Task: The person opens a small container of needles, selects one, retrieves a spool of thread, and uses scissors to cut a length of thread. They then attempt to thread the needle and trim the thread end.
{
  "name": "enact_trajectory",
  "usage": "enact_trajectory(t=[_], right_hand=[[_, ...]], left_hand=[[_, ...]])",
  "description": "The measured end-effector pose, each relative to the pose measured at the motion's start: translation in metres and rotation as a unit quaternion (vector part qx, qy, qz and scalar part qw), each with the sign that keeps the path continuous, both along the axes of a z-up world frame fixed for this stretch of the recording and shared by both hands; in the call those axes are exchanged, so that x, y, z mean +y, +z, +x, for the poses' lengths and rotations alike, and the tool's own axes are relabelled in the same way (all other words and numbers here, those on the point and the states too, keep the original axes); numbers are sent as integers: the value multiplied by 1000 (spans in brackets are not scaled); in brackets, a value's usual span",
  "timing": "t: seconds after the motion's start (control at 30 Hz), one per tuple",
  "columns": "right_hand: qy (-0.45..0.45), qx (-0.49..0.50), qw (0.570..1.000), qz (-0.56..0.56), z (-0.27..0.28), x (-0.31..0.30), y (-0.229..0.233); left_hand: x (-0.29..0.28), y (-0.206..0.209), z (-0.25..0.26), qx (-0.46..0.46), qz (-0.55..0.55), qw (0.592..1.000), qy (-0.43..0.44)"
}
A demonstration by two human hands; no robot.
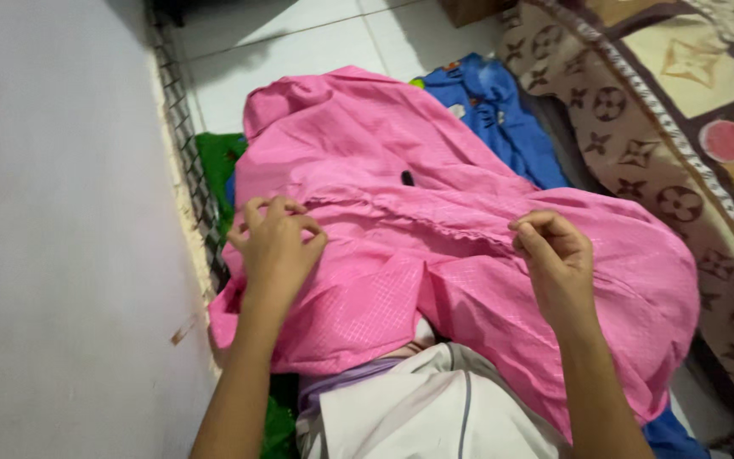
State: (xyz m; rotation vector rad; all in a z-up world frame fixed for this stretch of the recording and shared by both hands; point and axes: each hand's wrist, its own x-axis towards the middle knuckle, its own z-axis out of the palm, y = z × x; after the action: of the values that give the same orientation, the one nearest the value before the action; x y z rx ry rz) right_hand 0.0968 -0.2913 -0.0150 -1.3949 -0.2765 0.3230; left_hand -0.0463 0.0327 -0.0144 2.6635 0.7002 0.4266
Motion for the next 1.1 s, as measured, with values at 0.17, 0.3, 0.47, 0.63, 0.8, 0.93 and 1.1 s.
enact_trajectory(t=[0.17,0.3,0.47,0.63,0.8,0.93,1.1], right_hand=[[40,28,997,64,-6,3,-2],[41,39,996,65,-12,2,-3],[40,49,996,55,-15,2,-2],[39,46,997,45,-16,1,-3],[30,52,997,45,-18,0,-6],[-2,43,999,7,-21,11,-12],[-72,-40,994,-75,-37,13,-17]], left_hand=[[1,-31,1,2,17,1000,2],[0,-34,-2,7,7,1000,3],[1,-20,-5,36,2,999,-23],[-1,-6,-6,76,-38,996,-19],[13,-1,-6,-12,-118,991,-60],[-31,-7,22,-129,-385,899,-162],[-148,-17,58,-161,-605,757,-187]])
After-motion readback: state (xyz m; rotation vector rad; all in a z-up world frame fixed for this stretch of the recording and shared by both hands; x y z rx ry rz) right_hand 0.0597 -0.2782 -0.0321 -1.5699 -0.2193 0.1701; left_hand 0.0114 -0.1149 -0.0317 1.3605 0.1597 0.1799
